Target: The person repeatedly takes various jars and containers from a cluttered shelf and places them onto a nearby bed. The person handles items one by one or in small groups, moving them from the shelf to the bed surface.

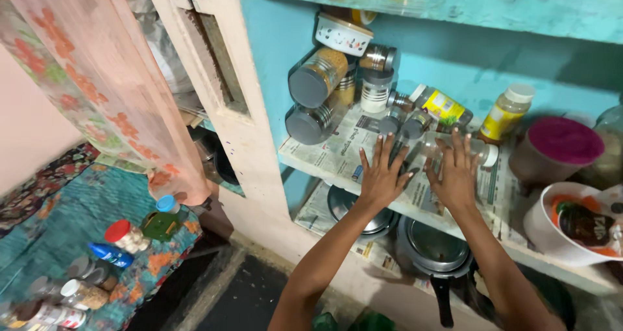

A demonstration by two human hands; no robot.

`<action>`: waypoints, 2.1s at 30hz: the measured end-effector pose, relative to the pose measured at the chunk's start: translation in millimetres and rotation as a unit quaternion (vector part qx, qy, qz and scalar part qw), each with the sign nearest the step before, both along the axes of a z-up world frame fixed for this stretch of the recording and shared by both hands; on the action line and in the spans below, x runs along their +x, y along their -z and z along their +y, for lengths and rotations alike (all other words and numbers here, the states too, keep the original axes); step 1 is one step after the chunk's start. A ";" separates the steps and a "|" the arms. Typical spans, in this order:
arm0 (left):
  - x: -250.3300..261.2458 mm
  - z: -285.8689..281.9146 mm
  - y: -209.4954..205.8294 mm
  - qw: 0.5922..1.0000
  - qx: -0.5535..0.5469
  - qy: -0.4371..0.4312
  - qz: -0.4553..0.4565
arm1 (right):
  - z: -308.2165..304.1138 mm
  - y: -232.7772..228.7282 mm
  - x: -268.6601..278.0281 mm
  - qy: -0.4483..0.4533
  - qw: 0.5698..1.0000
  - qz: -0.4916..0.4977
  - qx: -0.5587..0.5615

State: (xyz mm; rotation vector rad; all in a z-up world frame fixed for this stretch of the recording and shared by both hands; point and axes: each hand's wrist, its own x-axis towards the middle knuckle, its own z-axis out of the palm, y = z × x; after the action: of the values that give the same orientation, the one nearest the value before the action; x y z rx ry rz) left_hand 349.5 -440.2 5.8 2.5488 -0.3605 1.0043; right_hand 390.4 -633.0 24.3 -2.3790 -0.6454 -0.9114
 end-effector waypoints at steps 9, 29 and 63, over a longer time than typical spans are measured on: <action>21.5 16.1 -26.3 0.995 0.026 -0.092 -0.025 | 24.9 -25.2 20.9 -0.135 0.990 -0.031 0.009; 50.1 145.0 -120.4 0.983 0.034 -0.152 -0.102 | 174.8 -70.8 72.4 -0.234 0.969 -0.070 0.045; 191.1 166.2 -167.7 0.949 0.167 -0.161 -0.215 | 215.3 -127.6 358.4 -0.292 0.768 0.179 0.541</action>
State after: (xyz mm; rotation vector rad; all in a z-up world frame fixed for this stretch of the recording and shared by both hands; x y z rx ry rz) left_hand 540.6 -274.0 173.5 2.7229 -0.2473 1.7687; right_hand 748.8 -417.7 151.9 -1.1249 -0.4516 -0.3317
